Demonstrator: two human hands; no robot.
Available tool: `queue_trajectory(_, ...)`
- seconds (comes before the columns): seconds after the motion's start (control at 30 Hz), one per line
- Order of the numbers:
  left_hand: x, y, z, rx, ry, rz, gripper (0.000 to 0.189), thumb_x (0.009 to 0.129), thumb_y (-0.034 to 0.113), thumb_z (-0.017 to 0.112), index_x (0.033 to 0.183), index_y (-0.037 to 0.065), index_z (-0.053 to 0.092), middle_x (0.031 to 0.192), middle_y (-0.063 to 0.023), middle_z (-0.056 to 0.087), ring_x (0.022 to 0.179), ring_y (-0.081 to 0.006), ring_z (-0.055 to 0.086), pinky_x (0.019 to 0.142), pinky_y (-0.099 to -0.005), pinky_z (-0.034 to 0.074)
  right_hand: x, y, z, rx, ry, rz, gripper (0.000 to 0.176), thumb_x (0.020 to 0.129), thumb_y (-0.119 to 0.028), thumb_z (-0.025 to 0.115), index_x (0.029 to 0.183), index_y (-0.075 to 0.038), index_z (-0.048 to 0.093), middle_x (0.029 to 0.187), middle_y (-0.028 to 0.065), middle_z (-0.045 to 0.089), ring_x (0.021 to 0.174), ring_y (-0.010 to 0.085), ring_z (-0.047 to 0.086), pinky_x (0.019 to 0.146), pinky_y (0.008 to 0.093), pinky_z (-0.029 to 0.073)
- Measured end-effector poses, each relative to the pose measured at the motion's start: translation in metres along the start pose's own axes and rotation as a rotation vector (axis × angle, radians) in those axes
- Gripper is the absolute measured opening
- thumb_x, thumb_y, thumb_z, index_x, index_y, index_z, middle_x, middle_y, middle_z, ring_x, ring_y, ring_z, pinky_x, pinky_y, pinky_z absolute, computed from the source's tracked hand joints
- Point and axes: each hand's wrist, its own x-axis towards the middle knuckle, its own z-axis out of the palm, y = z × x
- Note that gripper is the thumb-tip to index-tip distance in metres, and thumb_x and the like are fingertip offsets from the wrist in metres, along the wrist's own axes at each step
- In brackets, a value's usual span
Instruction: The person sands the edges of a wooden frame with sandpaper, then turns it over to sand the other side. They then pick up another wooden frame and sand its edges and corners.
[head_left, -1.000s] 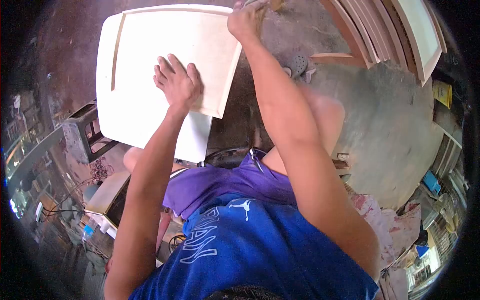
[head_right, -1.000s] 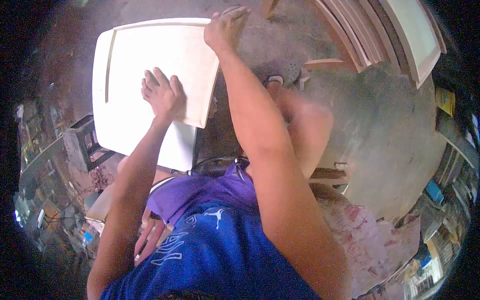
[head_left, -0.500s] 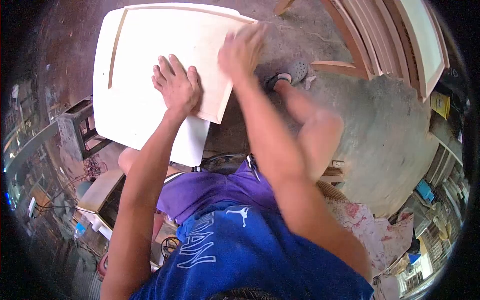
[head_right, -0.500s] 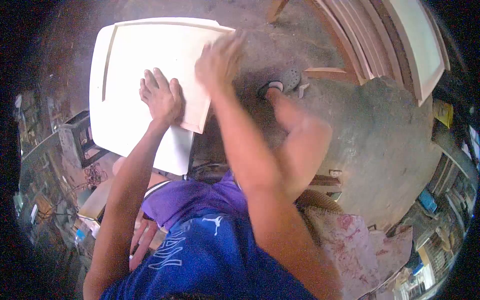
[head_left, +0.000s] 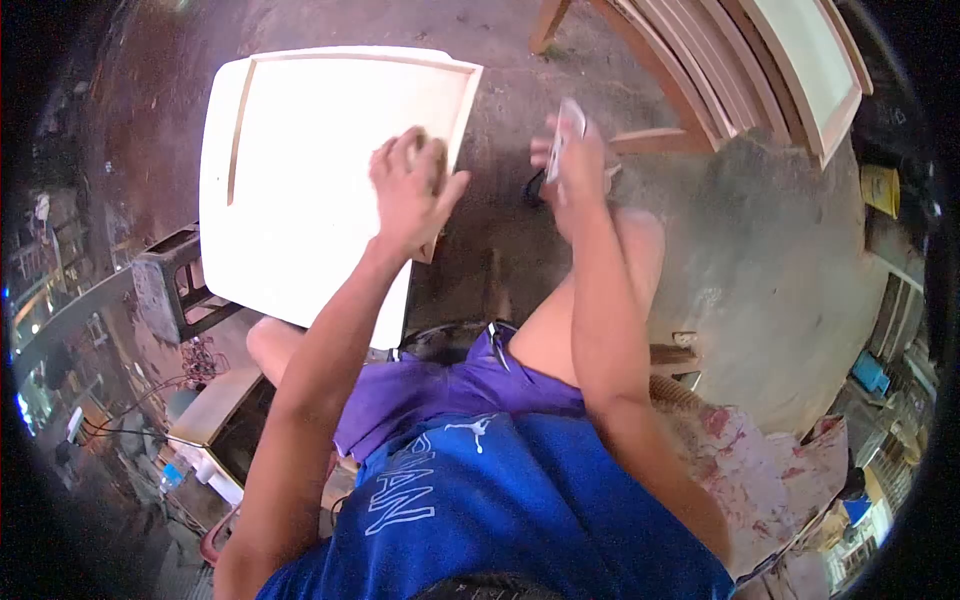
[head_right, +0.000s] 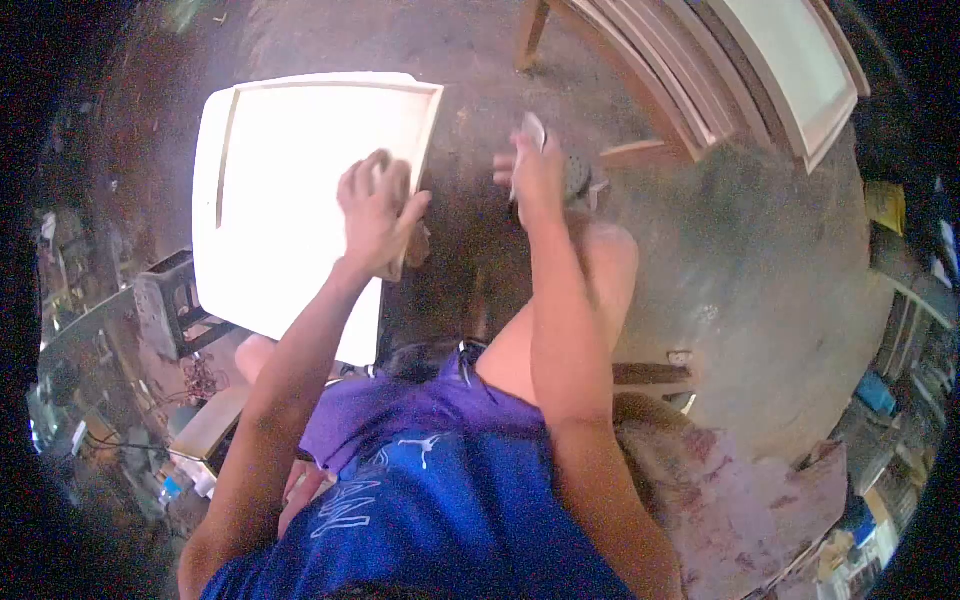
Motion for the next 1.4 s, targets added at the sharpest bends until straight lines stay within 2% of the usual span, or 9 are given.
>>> queue_trajectory(0.17,0.008,0.012,0.003,-0.123,0.111,0.221,0.053,0.085,0.008,0.075,0.136,0.004,0.061,0.149,-0.0117,0.053,0.135,-0.0398,0.046,0.115,-0.0515,0.038,-0.027,0.015,-0.028,-0.145,0.072,0.063,0.037,0.105,-0.016,0.057,0.14,-0.004,0.059,0.117,0.013,0.068,0.074,0.0196,0.07,0.062,0.0314,0.058)
queue_trajectory(0.23,-0.01,-0.002,-0.009,-0.113,0.087,0.256,0.05,0.088,0.01,0.072,0.137,0.005,0.062,0.15,-0.0078,0.054,0.135,-0.0374,0.047,0.114,-0.0492,0.04,-0.014,0.025,-0.03,-0.348,0.027,-0.324,0.038,0.104,-0.017,0.058,0.139,-0.002,0.062,0.121,0.0161,0.068,0.078,0.0216,0.071,0.077,0.0351,0.059)
queue_trajectory(0.33,-0.059,-0.04,-0.012,0.121,-0.13,0.285,0.051,0.093,0.01,0.066,0.144,0.01,0.061,0.16,-0.0033,0.048,0.137,-0.0363,0.047,0.115,-0.0492,0.041,-0.017,0.025,-0.026,-0.377,-0.036,-0.342,0.039,0.103,-0.017,0.06,0.139,-0.002,0.064,0.12,0.018,0.07,0.084,0.0228,0.072,0.088,0.0361,0.056)
queue_trajectory(0.57,-0.14,-0.072,-0.056,0.044,-0.135,0.176,0.039,0.095,0.02,0.07,0.134,0.021,0.07,0.152,-0.0126,0.053,0.132,-0.0389,0.05,0.108,-0.0519,0.045,-0.022,0.037,-0.013,-0.469,-0.36,-0.293,0.041,0.106,-0.022,0.06,0.145,-0.008,0.061,0.122,0.0122,0.07,0.088,0.0179,0.073,0.071,0.0316,0.059)
queue_trajectory(0.67,-0.114,-0.017,-0.026,-0.21,0.112,-0.005,0.047,0.088,0.036,0.079,0.121,0.003,0.07,0.115,-0.0191,0.063,0.107,-0.0379,0.058,0.093,-0.0497,0.049,-0.027,0.033,0.002,-0.536,-0.364,-0.187,0.04,0.106,-0.023,0.061,0.144,-0.008,0.063,0.124,0.0132,0.071,0.086,0.0187,0.074,0.068,0.0311,0.059)
queue_trajectory(0.73,-0.088,0.028,-0.016,-0.205,0.024,-0.115,0.053,0.086,0.035,0.081,0.123,0.0,0.067,0.113,-0.0207,0.063,0.106,-0.038,0.059,0.092,-0.0489,0.047,-0.031,0.031,0.006,-0.467,-0.28,-0.179,0.036,0.105,-0.019,0.061,0.139,-0.011,0.067,0.107,0.0105,0.074,0.077,0.015,0.071,0.066,0.031,0.056)
queue_trajectory(0.8,-0.081,0.051,0.0,-0.103,0.148,-0.189,0.051,0.089,0.03,0.077,0.128,0.0,0.064,0.112,-0.0184,0.061,0.105,-0.0355,0.057,0.091,-0.0483,0.044,-0.034,0.035,0.003,-0.474,-0.292,-0.163,0.037,0.105,-0.021,0.061,0.14,-0.009,0.065,0.115,0.0116,0.073,0.08,0.0168,0.073,0.065,0.0304,0.057)
queue_trajectory(1.07,-0.097,0.038,0.017,-0.144,0.25,-0.152,0.042,0.094,0.024,0.072,0.131,0.005,0.065,0.112,-0.014,0.061,0.103,-0.0325,0.056,0.088,-0.0477,0.043,-0.034,0.053,0.014,-0.554,-0.398,-0.166,0.04,0.105,-0.026,0.063,0.141,-0.008,0.065,0.121,0.013,0.072,0.082,0.0177,0.073,0.064,0.0288,0.059)
queue_trajectory(1.4,-0.093,0.024,0.023,-0.408,0.273,-0.236,0.032,0.093,0.018,0.07,0.122,0.006,0.075,0.11,-0.0147,0.066,0.103,-0.0338,0.059,0.095,-0.0465,0.046,-0.043,0.058,0.014,-0.407,-0.498,-0.081,0.037,0.104,-0.022,0.06,0.137,-0.006,0.066,0.104,0.0103,0.074,0.074,0.0178,0.073,0.061,0.033,0.059)
